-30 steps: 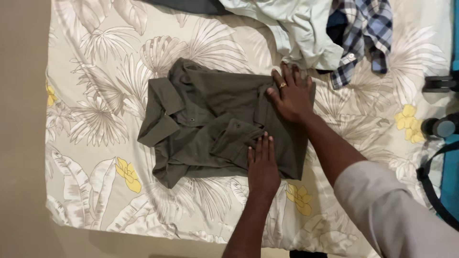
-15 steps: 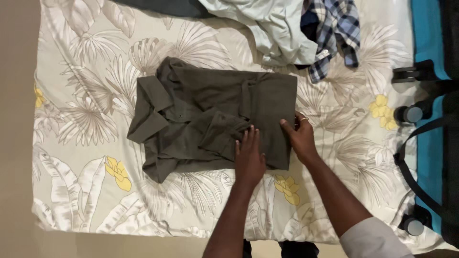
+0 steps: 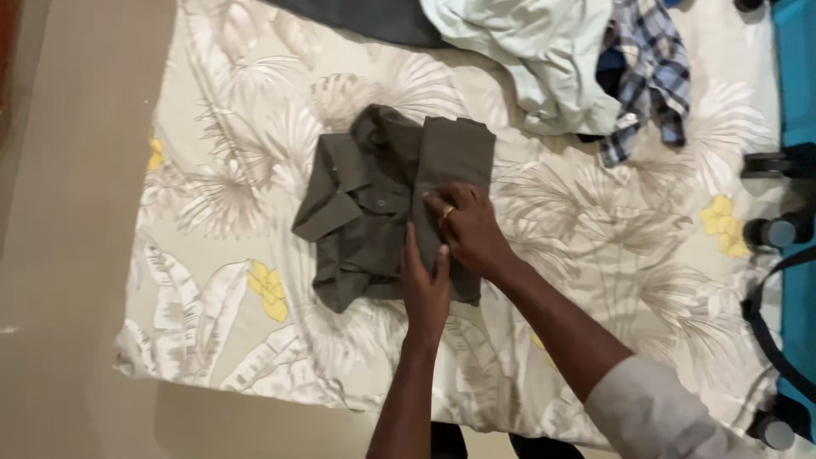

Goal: The person folds a green button-up shirt on a bed. They smooth the fabric, fold the sleeves inward, fold the shirt in half, and then roll it into a compact bundle. The folded shirt is placed into an open suitcase.

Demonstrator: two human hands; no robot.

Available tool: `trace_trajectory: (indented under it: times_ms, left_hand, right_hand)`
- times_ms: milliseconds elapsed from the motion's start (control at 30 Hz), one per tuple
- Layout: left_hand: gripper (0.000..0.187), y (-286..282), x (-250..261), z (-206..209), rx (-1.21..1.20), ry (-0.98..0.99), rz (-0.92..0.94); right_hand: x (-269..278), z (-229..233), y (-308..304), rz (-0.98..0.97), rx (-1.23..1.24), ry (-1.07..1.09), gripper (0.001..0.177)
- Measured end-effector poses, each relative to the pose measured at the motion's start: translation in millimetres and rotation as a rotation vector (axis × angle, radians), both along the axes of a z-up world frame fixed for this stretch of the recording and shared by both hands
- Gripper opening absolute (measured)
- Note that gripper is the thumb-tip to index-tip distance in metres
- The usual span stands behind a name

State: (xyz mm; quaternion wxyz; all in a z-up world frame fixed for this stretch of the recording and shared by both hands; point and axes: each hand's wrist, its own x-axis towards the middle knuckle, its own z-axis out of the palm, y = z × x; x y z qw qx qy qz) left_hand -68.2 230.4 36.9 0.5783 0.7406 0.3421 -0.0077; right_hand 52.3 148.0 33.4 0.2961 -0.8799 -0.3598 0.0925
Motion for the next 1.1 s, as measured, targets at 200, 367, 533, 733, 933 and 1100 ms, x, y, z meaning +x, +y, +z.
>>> trace_trajectory:
  times_ms: [200,367,533,733,933,1100]
  left_hand:
    - [0.081,15.8,-14.0,-11.7,0.726,0.321,-0.579]
    - [0.082,12.4,-17.0,-26.5,0.782,0.32,-0.665]
    - [0.072,9.9,3.6,-11.3,0.676,0.402,-0.678]
    - [0.094,16.9,25.2,-3.3,0.433,0.297,-0.581]
    - [0.12,29.2,24.3,-23.9,0.369,0.463,-0.849]
    - [0.132,21.1,41.1,-44.4,0.296,0.638,-0.892]
  right_hand:
    - [15.4,-30.4,21.0,0.006,-0.13,-0.075,0.067]
    - [32.2,-49.6,30.6,-0.09,-0.272,0.017,0.073]
    - [25.9,-60.8,39.9,-0.124,-0.319,-0.123,0.073]
    - [25.3,-60.1,45.6,-0.152,-0.231,-0.127,0.069]
    - [27.0,-61.4,44.6,-0.182,-0.211,-0.116,0.07]
    - [33.1,-66.7,49.3,-0.178,-0.228,-0.086,0.071]
